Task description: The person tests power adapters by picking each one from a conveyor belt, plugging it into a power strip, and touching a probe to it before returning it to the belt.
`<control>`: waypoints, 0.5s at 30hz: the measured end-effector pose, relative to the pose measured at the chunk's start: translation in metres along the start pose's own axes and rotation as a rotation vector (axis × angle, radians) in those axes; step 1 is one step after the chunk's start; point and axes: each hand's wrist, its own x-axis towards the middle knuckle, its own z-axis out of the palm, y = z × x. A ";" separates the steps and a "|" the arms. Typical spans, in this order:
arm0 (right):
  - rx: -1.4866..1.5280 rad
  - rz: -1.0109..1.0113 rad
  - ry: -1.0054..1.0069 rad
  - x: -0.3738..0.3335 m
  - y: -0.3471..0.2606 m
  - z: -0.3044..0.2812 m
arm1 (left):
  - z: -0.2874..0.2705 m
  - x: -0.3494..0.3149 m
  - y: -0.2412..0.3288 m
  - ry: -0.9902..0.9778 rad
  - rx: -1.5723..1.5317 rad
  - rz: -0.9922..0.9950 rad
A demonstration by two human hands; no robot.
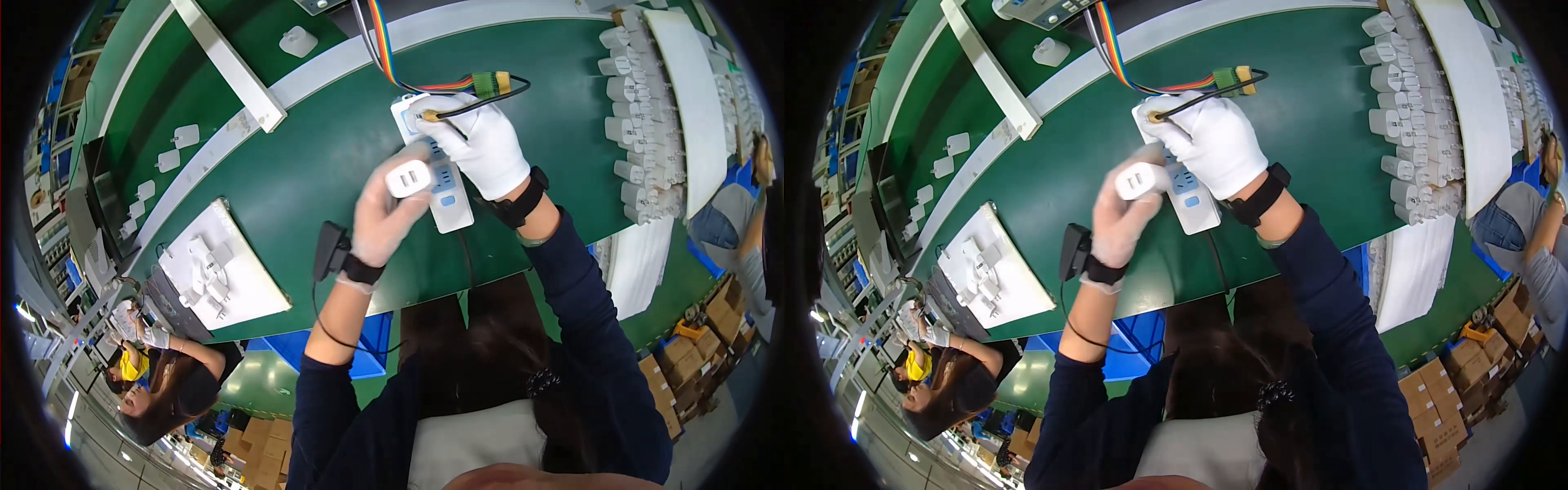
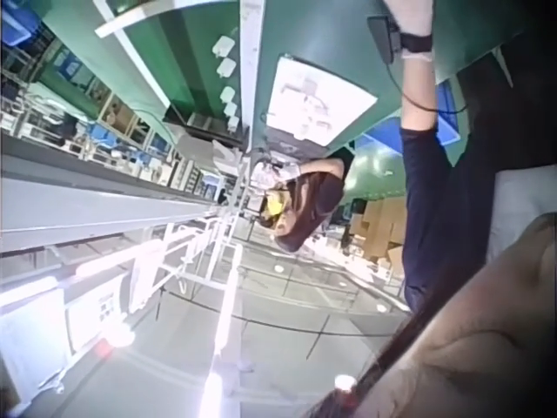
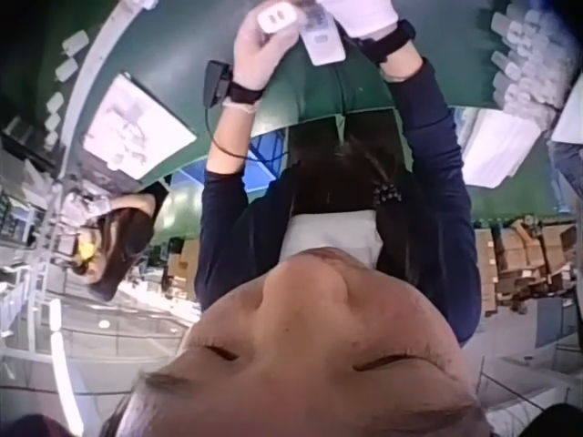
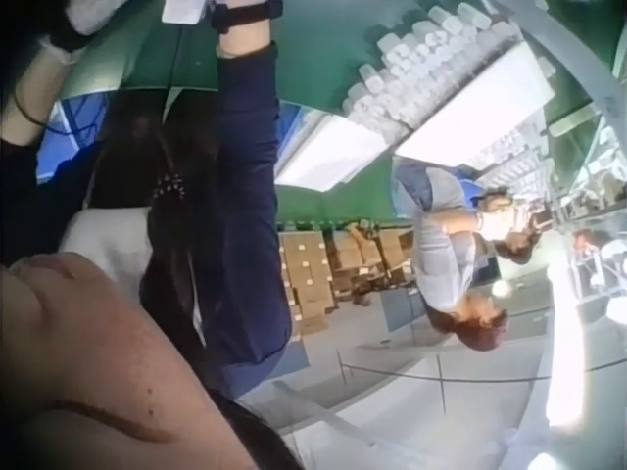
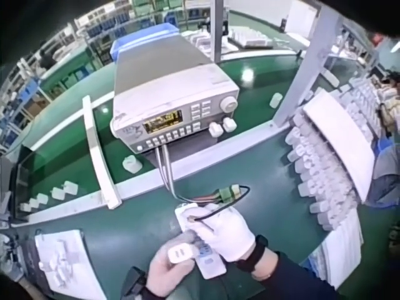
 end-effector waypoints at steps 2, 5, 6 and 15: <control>0.007 0.003 -0.004 0.002 0.000 -0.001 | 0.006 0.005 -0.011 -0.001 0.062 -0.035; 0.016 -0.045 0.011 0.004 -0.003 -0.003 | 0.003 0.015 -0.029 0.000 0.825 0.283; 0.013 -0.045 0.012 0.004 -0.001 -0.004 | 0.004 0.016 -0.030 -0.001 0.823 0.285; 0.001 -0.051 0.009 0.002 -0.006 -0.005 | 0.002 0.018 -0.047 -0.086 1.018 0.484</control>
